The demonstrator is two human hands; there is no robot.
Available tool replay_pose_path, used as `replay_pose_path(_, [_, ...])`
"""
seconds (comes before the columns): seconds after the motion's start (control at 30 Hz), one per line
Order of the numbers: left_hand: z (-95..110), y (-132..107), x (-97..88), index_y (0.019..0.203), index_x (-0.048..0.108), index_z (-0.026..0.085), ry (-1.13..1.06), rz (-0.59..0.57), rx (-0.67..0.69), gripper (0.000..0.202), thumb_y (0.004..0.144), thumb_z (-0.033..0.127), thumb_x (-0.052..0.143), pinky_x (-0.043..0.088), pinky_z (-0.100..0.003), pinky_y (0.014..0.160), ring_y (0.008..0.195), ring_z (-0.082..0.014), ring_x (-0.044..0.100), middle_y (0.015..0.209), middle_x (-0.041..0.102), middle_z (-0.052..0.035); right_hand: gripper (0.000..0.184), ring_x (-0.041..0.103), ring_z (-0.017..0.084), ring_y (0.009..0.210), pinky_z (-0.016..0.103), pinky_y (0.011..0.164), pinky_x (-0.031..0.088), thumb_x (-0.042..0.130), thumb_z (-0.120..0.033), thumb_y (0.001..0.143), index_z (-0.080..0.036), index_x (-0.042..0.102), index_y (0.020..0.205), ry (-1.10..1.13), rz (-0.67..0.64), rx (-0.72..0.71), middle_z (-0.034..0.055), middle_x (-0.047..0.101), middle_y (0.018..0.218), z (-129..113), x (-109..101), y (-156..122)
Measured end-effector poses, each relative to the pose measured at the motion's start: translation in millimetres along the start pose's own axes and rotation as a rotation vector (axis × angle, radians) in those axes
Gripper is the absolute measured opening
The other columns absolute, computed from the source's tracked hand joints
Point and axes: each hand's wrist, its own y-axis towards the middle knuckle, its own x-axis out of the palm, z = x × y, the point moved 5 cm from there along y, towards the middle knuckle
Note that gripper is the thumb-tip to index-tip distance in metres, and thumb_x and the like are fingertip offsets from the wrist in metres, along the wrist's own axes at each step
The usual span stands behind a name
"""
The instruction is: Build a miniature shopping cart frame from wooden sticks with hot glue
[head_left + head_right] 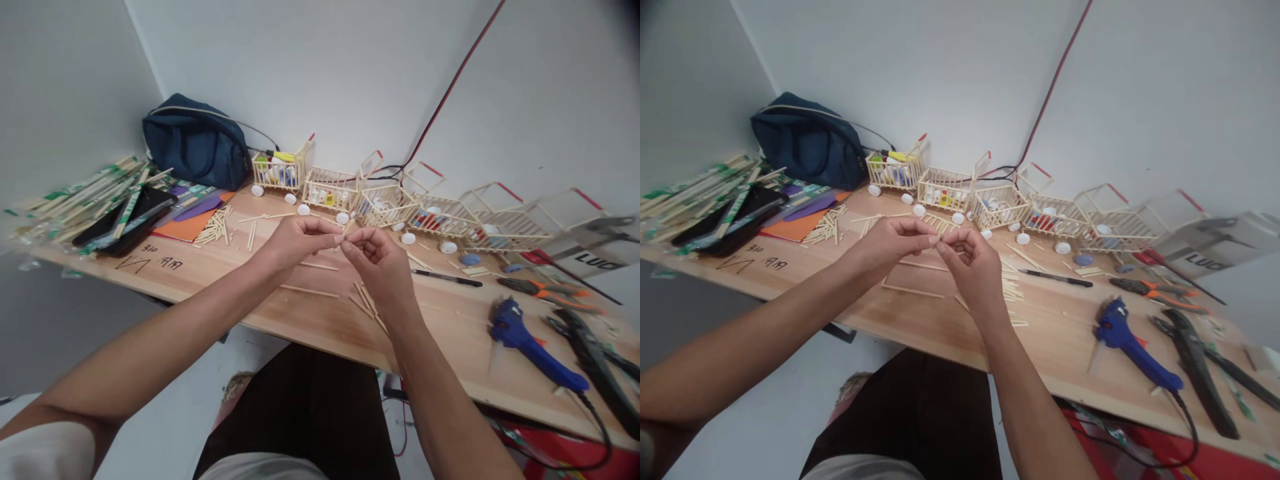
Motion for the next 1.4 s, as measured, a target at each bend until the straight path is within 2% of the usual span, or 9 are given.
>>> replay_pose_path(0.13, [-11.2,2.0,-0.2,0.078,0.074,0.015,-0.066,0.010,-0.049,0.030,0.061,0.039,0.082,0.038,-0.025,0.061,0.064,-0.0091,0.051,0.075,0.068,-0.0020,0.024,0.061,0.014,0.076,0.029,0.072,0.049,0.074,-0.038,0.075,-0.023,0.057,0.084,0.035,-0.006,0.038,0.0005,0.067,0.082,10.5,3.0,0.4])
replay_pose_path(0.37, [-23.9,0.6,3.1,0.076,0.073,0.014,-0.221,-0.015,-0.180,0.028,0.060,0.034,0.085,0.037,-0.023,0.061,0.065,-0.0075,0.051,0.070,0.064,-0.0004,0.026,0.061,0.014,0.078,0.028,0.074,0.049,0.075,-0.035,0.074,-0.023,0.054,0.083,0.110,-0.003,0.079,-0.0008,0.064,0.082,20.8,7.1,-1.8])
replay_pose_path(0.57, [-30.7,0.5,9.0,0.076,0.071,0.013,-0.315,-0.085,-0.281,0.030,0.058,0.032,0.086,0.038,-0.022,0.061,0.065,-0.0078,0.054,0.071,0.063,-0.0008,0.030,0.062,0.014,0.077,0.029,0.073,0.050,0.076,-0.039,0.074,-0.024,0.051,0.082,0.120,-0.029,0.084,-0.0020,0.062,0.078,22.1,4.6,-3.6])
replay_pose_path(0.83, [-28.2,1.8,8.3,0.080,0.072,0.013,-0.110,-0.102,-0.185,0.032,0.062,0.037,0.084,0.036,-0.022,0.058,0.060,-0.0072,0.052,0.069,0.066,-0.0004,0.028,0.059,0.014,0.072,0.028,0.070,0.050,0.075,-0.038,0.071,-0.024,0.055,0.085,0.061,-0.025,0.147,-0.0018,0.060,0.076,27.0,-0.6,-8.0])
replay_pose_path(0.93, [-28.5,5.9,4.7,0.082,0.073,0.015,0.084,-0.138,-0.098,0.024,0.070,0.035,0.076,0.043,-0.026,0.065,0.068,-0.0125,0.059,0.075,0.070,-0.0029,0.027,0.060,0.015,0.075,0.029,0.072,0.051,0.074,-0.038,0.071,-0.023,0.060,0.089,0.019,-0.006,0.158,0.0006,0.064,0.080,26.2,-8.7,-12.8])
replay_pose_path(1.03, [-27.7,11.0,0.5,0.078,0.073,0.017,0.535,-0.131,0.120,0.007,0.075,0.022,0.070,0.046,-0.031,0.077,0.078,-0.0171,0.061,0.077,0.071,-0.0035,0.026,0.058,0.014,0.069,0.027,0.066,0.049,0.073,-0.039,0.071,-0.021,0.062,0.086,-0.019,0.020,0.219,0.0002,0.063,0.075,28.6,-18.7,-18.9])
replay_pose_path(1.13, [-30.3,11.1,6.0,0.081,0.073,0.016,0.936,-0.173,0.353,0.009,0.078,0.014,0.064,0.043,-0.036,0.087,0.089,-0.0210,0.059,0.087,0.070,-0.0067,0.026,0.053,0.013,0.062,0.025,0.058,0.044,0.074,-0.041,0.070,-0.021,0.061,0.081,-0.034,0.030,0.284,-0.0012,0.059,0.069,33.7,-24.3,-24.8])
replay_pose_path(1.27, [-41.0,8.4,18.1,0.087,0.070,0.013,1.157,-0.308,0.445,0.013,0.087,0.017,0.058,0.041,-0.036,0.082,0.088,-0.0221,0.055,0.090,0.067,-0.0097,0.026,0.050,0.013,0.058,0.025,0.054,0.041,0.071,-0.043,0.072,-0.020,0.060,0.077,-0.094,0.022,0.325,-0.0017,0.057,0.064,40.1,-25.4,-31.0])
replay_pose_path(1.4, [-44.0,7.7,24.7,0.083,0.066,0.014,1.254,-0.344,0.468,0.014,0.089,0.014,0.054,0.039,-0.034,0.077,0.087,-0.0218,0.052,0.088,0.064,-0.0085,0.024,0.051,0.013,0.058,0.026,0.057,0.042,0.067,-0.044,0.077,-0.020,0.061,0.077,-0.204,0.008,0.307,-0.0007,0.061,0.067,42.6,-24.3,-35.6])
